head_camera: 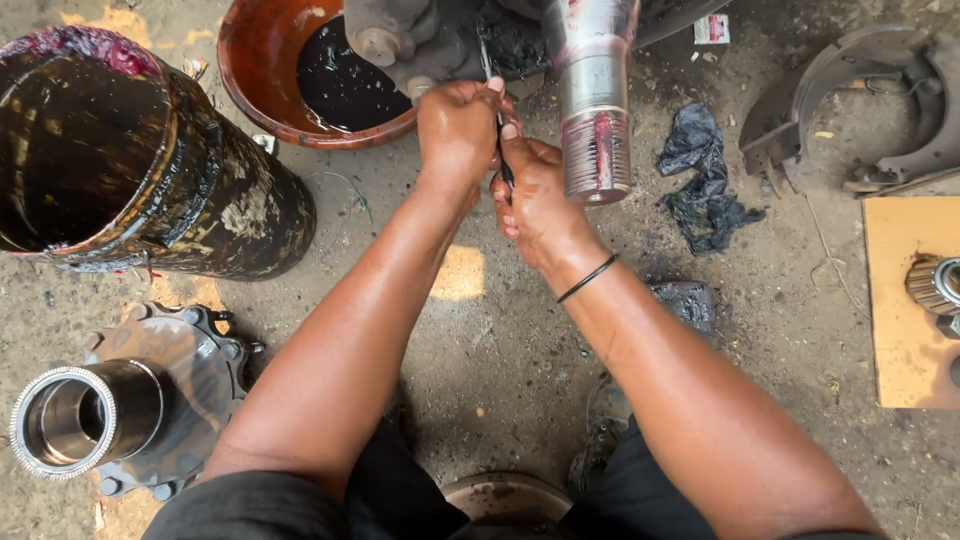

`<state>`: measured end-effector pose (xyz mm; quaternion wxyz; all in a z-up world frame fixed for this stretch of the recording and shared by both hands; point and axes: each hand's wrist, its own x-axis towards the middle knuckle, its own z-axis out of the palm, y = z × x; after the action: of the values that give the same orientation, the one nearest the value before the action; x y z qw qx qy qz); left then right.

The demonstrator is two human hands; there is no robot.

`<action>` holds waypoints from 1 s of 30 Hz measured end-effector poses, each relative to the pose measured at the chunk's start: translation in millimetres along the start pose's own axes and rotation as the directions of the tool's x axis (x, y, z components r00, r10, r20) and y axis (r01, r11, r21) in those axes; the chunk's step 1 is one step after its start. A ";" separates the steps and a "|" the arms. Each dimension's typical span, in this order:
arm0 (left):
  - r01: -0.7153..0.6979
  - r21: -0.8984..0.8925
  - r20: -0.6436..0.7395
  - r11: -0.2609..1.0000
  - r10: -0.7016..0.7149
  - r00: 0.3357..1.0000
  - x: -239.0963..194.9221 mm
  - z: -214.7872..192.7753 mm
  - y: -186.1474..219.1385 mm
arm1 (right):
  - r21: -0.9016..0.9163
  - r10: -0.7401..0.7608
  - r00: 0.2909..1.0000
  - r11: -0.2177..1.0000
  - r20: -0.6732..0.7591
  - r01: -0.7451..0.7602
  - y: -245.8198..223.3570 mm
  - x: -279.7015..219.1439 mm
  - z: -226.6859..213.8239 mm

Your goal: The person uses a screwdriver to scrape and clean a small metal component, then wipes their hands with a rag. The workspace contains buckets of fluid and various mechanical parts.

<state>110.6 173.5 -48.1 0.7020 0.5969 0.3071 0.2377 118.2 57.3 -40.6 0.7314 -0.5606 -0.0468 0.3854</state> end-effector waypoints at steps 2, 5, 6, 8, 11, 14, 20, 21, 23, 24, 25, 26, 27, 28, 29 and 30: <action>0.037 0.029 0.024 0.999 -0.038 0.999 -5.1 -5.7 2.5 | 0.044 0.029 1.000 0.999 -0.003 -0.029 -0.5 -8.3 7.4; -0.305 0.233 -0.054 0.923 0.325 0.944 -7.3 -16.9 14.7 | 0.154 0.055 0.996 0.986 0.066 -0.064 -9.8 -11.9 23.6; -0.333 0.259 -0.075 0.907 0.363 0.929 -6.9 -20.4 17.4 | 0.172 0.057 0.992 0.982 0.115 -0.076 -12.4 -11.7 25.9; -0.380 0.313 -0.101 0.871 0.428 0.898 -6.6 -20.5 15.7 | 0.175 0.054 0.986 0.981 0.157 -0.081 -13.8 -11.2 22.3; -0.342 0.312 -0.036 0.886 0.371 0.928 -2.7 -16.8 6.2 | 0.111 0.046 0.994 0.992 0.103 -0.057 -8.8 -4.9 13.9; -0.156 0.174 -0.077 0.972 0.172 0.982 0.5 0.2 -13.5 | 0.001 0.045 0.999 0.999 0.007 -0.045 -1.7 4.0 -3.2; -0.095 0.028 -0.023 0.995 0.095 0.995 -8.2 24.9 -45.1 | -0.119 0.055 0.993 0.991 -0.102 -0.067 13.8 -6.6 -30.3; -0.065 -0.009 0.004 0.998 0.065 0.998 -10.1 28.7 -43.5 | -0.151 0.056 0.988 0.986 -0.141 -0.078 10.3 -10.9 -31.9; 0.004 -0.081 0.059 0.997 0.001 0.998 -16.2 33.4 -38.4 | -0.178 0.048 0.981 0.981 -0.189 -0.082 4.1 -20.0 -30.3; -0.023 -0.030 0.029 0.999 0.024 0.999 -19.8 32.7 -36.2 | -0.173 0.040 0.979 0.982 -0.198 -0.075 2.1 -23.5 -28.0; -0.048 0.023 -0.008 0.999 0.048 0.999 -21.9 29.2 -33.5 | -0.171 0.036 0.979 0.983 -0.200 -0.071 1.0 -25.2 -24.1; -0.070 0.077 -0.044 0.995 0.073 0.996 -23.8 24.1 -31.2 | -0.184 0.012 0.990 0.982 -0.142 -0.038 0.2 -25.1 -20.0; -0.103 0.098 -0.078 0.990 0.111 0.991 -26.1 16.3 -30.2 | -0.193 -0.004 0.997 0.981 -0.080 -0.011 3.0 -25.7 -15.7; -0.136 0.120 -0.111 0.983 0.149 0.983 -27.4 10.1 -29.3 | -0.200 -0.019 1.000 0.980 -0.017 0.015 4.7 -25.7 -13.9; -0.173 0.151 -0.137 0.973 0.194 0.971 -28.6 4.4 -28.2 | -0.237 -0.038 0.999 0.971 -0.010 0.034 6.3 -23.4 -11.6; -0.190 0.149 -0.127 0.970 0.210 0.969 -28.2 0.0 -27.6 | -0.273 -0.057 0.998 0.961 -0.003 0.054 7.7 -19.8 -10.6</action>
<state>90.1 148.9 -71.1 0.6084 0.6528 0.3100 0.3279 105.7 37.4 -43.8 0.6581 -0.6564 -0.1113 0.3518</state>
